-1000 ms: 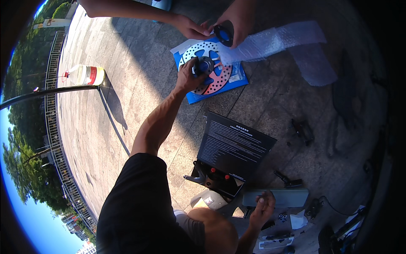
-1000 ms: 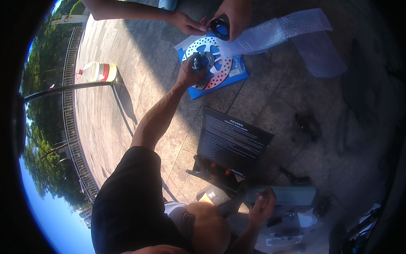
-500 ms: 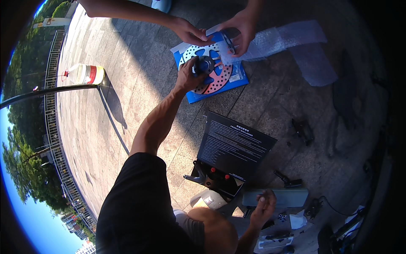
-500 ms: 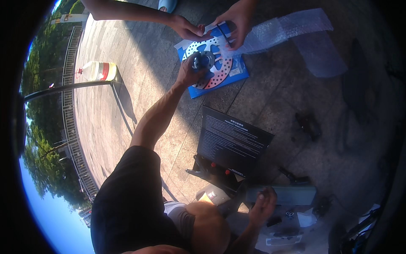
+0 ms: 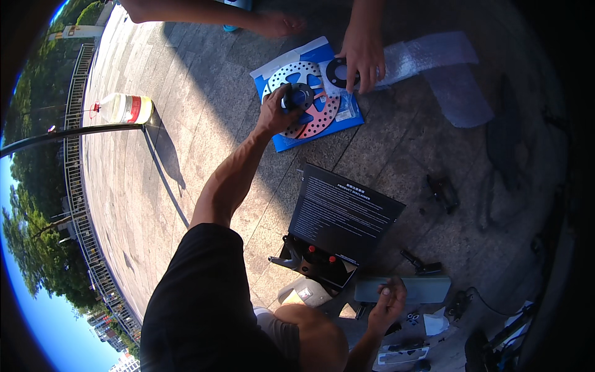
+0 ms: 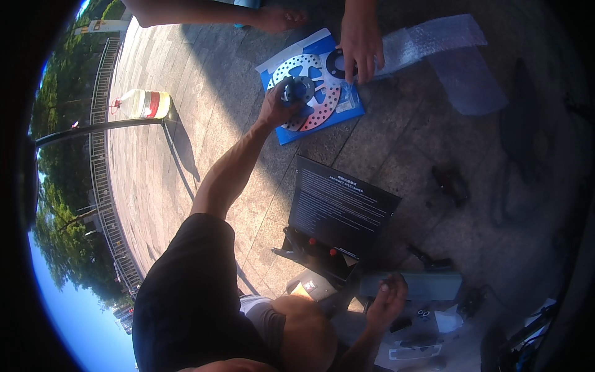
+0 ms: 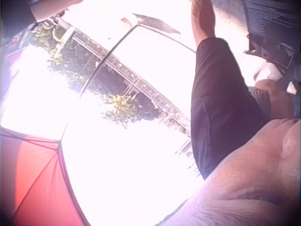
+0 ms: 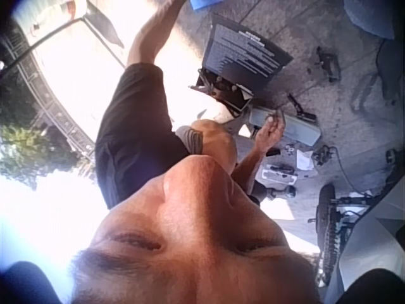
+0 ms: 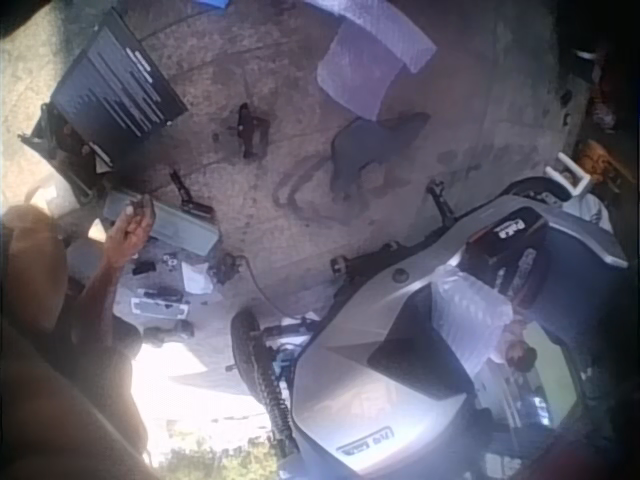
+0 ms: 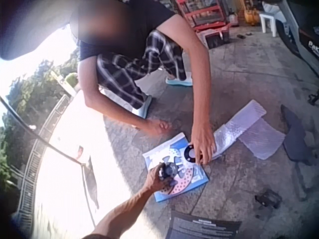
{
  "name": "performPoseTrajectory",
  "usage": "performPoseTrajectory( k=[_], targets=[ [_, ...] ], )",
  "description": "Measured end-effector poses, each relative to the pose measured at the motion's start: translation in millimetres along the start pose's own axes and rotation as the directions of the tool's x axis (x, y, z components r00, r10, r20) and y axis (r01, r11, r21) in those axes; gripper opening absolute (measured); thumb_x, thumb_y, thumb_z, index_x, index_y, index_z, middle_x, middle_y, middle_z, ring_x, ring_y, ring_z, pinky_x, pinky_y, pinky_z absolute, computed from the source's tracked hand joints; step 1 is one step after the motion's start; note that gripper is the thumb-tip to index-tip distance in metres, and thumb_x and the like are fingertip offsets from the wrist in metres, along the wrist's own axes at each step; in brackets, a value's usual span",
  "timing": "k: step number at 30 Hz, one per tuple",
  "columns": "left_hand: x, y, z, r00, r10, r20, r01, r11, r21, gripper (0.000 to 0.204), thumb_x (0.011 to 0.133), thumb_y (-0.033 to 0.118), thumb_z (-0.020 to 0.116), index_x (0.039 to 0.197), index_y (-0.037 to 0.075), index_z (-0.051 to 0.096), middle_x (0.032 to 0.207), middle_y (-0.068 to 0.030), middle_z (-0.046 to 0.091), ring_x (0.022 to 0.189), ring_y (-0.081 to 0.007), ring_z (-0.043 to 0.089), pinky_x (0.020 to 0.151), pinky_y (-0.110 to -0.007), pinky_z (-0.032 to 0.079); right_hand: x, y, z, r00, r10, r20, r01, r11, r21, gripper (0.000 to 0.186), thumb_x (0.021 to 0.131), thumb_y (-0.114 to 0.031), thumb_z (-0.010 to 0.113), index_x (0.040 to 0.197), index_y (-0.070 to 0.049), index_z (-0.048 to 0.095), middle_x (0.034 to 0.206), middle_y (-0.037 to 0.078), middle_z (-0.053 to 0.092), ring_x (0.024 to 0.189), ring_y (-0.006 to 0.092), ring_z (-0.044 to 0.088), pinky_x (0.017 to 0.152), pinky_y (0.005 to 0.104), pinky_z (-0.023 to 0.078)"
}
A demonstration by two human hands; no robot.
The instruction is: The person removes a motorcycle wheel, cleans the hub, and reattaches the wheel using a cordless impact wrench. They also retrieve tools and parts from a red tool cart and handle a brake disc and packaging materials.
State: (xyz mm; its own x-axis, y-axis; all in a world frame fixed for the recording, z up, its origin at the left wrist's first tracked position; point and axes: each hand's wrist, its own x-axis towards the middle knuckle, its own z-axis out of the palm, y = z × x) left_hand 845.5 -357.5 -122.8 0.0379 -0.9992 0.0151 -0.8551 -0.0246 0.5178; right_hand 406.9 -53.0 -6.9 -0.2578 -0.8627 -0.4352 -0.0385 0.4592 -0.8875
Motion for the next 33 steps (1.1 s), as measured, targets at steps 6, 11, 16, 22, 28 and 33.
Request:
performPoseTrajectory(
  k=[6, 11, 16, 22, 28, 33],
  targets=[
    [0, 4, -2, 0.999, -0.04, 0.025, 0.04, 0.999, -0.009, 0.074, 0.069, 0.027, 0.077, 0.133, 0.009, 0.045, 0.133, -0.016, 0.05, 0.122, -0.038, 0.043, 0.104, -0.047, 0.036, -2, 2, -6, 0.992, 0.095, 0.082, -0.099, 0.994, 0.051, 0.039, 0.093, -0.012, 0.052, 0.128, 0.002, 0.042, 0.116, 0.014, 0.054, 0.105, 0.0199, 0.054, 0.088, 0.0295, 0.046],
    [0, 10, -6, 0.997, -0.067, 0.023, 0.067, 0.998, 0.003, 0.073, 0.07, 0.031, 0.077, 0.133, 0.01, 0.046, 0.135, -0.0177, 0.046, 0.123, -0.0395, 0.042, 0.104, -0.048, 0.036, 0, -1, -10, 0.993, 0.068, 0.097, -0.072, 0.997, 0.035, 0.039, 0.093, -0.012, 0.052, 0.128, 0.003, 0.043, 0.116, 0.014, 0.054, 0.103, 0.0196, 0.054, 0.087, 0.0292, 0.046],
    [-6, 22, -7, 1.0, -0.001, -0.009, 0.002, 0.998, 0.06, 0.062, 0.072, 0.039, 0.074, 0.126, 0.016, 0.054, 0.138, -0.0223, 0.039, 0.125, -0.0445, 0.037, 0.104, -0.054, 0.032, 0, -1, -9, 0.995, 0.066, 0.073, -0.069, 0.997, 0.04, 0.038, 0.093, -0.011, 0.052, 0.127, 0.002, 0.043, 0.115, 0.014, 0.055, 0.103, 0.0193, 0.054, 0.087, 0.0292, 0.046],
    [-16, 52, -10, 0.985, 0.035, -0.169, 0.027, 0.936, 0.351, 0.042, 0.075, 0.031, 0.073, 0.112, 0.016, 0.063, 0.13, -0.0183, 0.045, 0.118, -0.0396, 0.043, 0.096, -0.05, 0.036, -2, -3, -9, 1.0, -0.013, 0.021, 0.012, 1.0, 0.029, 0.031, 0.093, -0.013, 0.052, 0.121, 0.0, 0.049, 0.106, 0.01, 0.058, 0.087, 0.0146, 0.055, 0.076, 0.027, 0.047],
    [-31, 157, -63, 0.988, -0.134, -0.071, 0.091, 0.899, -0.428, 0.025, 0.083, 0.02, 0.066, 0.102, 0.004, 0.065, 0.102, -0.0106, 0.063, 0.091, -0.0187, 0.061, 0.073, -0.029, 0.048, -4, -40, -41, 0.994, -0.105, -0.017, 0.102, 0.987, -0.123, 0.035, 0.092, -0.011, 0.052, 0.124, 0.003, 0.046, 0.114, 0.014, 0.055, 0.098, 0.0198, 0.057, 0.086, 0.0303, 0.047],
    [-63, 290, -77, 0.941, 0.304, 0.145, -0.135, 0.733, -0.666, 0.026, 0.082, 0.018, 0.066, 0.101, 0.001, 0.062, 0.1, -0.009, 0.063, 0.089, -0.0168, 0.061, 0.075, -0.031, 0.048, 11, -51, -92, 0.962, -0.26, -0.085, 0.24, 0.951, -0.193, 0.03, 0.088, -0.004, 0.057, 0.117, 0.001, 0.053, 0.107, 0.013, 0.058, 0.088, 0.0158, 0.061, 0.079, 0.0283, 0.049]
  ],
)
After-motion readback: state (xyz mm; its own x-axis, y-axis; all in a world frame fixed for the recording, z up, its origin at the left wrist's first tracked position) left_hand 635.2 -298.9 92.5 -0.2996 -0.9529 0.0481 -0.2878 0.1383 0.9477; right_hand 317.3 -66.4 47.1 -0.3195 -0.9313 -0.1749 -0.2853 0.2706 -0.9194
